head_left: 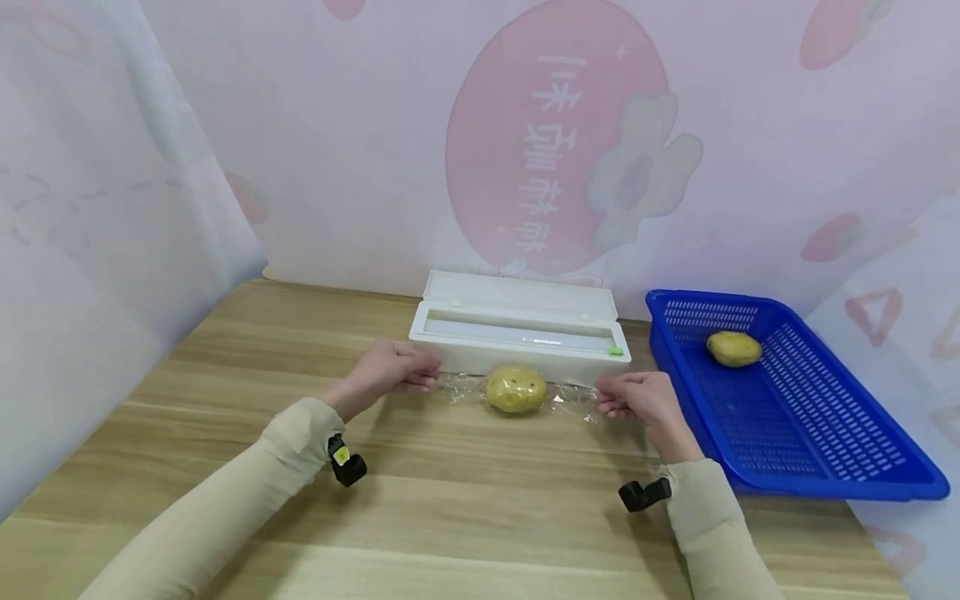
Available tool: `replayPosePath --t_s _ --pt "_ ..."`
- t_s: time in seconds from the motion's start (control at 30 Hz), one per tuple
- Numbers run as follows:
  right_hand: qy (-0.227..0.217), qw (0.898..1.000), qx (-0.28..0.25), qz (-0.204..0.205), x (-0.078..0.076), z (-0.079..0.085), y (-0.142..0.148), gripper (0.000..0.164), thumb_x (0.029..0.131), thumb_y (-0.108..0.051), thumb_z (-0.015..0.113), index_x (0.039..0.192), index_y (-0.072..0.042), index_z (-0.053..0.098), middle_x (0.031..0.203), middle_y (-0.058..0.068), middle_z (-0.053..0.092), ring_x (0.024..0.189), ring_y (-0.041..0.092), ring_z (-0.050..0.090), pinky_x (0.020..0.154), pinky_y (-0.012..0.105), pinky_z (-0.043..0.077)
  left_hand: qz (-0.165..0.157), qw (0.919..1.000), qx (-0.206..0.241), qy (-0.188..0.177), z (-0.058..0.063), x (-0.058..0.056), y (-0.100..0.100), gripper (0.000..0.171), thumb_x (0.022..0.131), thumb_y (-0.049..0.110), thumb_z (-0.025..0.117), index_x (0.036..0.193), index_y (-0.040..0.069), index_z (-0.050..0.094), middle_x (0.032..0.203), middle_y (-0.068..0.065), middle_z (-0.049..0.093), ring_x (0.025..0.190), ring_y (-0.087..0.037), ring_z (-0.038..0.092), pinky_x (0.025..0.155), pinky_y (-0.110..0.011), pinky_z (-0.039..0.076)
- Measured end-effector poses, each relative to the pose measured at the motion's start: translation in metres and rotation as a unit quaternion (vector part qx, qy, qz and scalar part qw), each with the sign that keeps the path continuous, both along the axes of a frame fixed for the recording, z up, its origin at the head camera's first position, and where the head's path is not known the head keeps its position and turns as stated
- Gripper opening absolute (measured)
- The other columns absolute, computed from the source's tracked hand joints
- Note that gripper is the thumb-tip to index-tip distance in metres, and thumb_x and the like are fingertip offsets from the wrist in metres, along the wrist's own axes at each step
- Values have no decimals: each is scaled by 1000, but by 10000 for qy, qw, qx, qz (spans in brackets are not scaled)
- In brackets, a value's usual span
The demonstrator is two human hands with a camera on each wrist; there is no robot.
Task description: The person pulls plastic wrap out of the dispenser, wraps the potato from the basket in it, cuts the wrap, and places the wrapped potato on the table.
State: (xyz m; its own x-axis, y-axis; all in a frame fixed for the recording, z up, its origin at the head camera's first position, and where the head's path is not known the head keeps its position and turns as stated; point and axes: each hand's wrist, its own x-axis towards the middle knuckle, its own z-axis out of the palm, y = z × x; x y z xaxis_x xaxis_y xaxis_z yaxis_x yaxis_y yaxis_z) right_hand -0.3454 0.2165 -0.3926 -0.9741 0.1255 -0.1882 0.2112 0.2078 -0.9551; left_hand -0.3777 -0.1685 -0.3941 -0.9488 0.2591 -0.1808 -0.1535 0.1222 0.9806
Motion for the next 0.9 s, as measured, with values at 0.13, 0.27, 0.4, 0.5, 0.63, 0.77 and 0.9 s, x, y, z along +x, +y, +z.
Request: replayPosePath --t_s 0.13,0.27,0.4,0.5,0.63,0.77,0.9 --pt "-66 9995 305 -60 2 -1 2 25 85 -11 78 100 8 72 80 14 71 64 17 68 63 31 57 216 9996 -186 54 -3 2 2 27 89 4 72 111 -12 68 100 -24 70 80 -23 71 79 -36 56" --pt "-32 9981 601 -139 1 -2 3 19 83 -5 78 97 7 74 78 13 71 61 16 67 63 32 58 349 9979 -493 224 -9 1 4 28 85 3 77 110 -9 70 99 -20 71 79 -26 71 77 -38 56" --pt "2 9963 856 -20 -2 -11 2 14 82 1 77 92 10 73 73 13 70 55 15 64 55 28 56 308 9934 -996 484 -15 -2 7 27 82 6 80 106 -5 73 94 -14 73 76 -23 71 75 -37 57" --pt "16 9951 978 108 -4 -18 -1 11 79 4 77 87 11 73 67 13 68 52 13 61 50 25 53 203 9835 -1604 814 -18 -4 11 22 82 12 81 100 0 77 85 -8 73 74 -17 68 70 -31 55" --pt "31 9907 1339 237 -7 -25 -6 8 77 3 78 80 10 74 59 10 64 49 13 58 46 23 49 98 9715 -2115 1065 -20 -7 16 17 81 14 82 94 4 79 77 -5 72 70 -11 63 64 -26 50" --pt "42 9838 1760 326 -10 -28 -11 7 77 2 78 77 8 74 56 8 63 47 12 58 45 23 49 85 9738 -1981 1109 -22 -9 21 15 81 7 81 93 -1 77 77 -8 72 65 -15 67 63 -29 56" --pt "-35 9782 2055 304 -14 -28 -15 8 74 1 80 73 5 74 55 7 63 46 13 58 45 24 50 22 9666 -2142 1408 -24 -10 24 11 80 6 81 88 -1 78 70 -7 70 59 -13 64 58 -26 54"
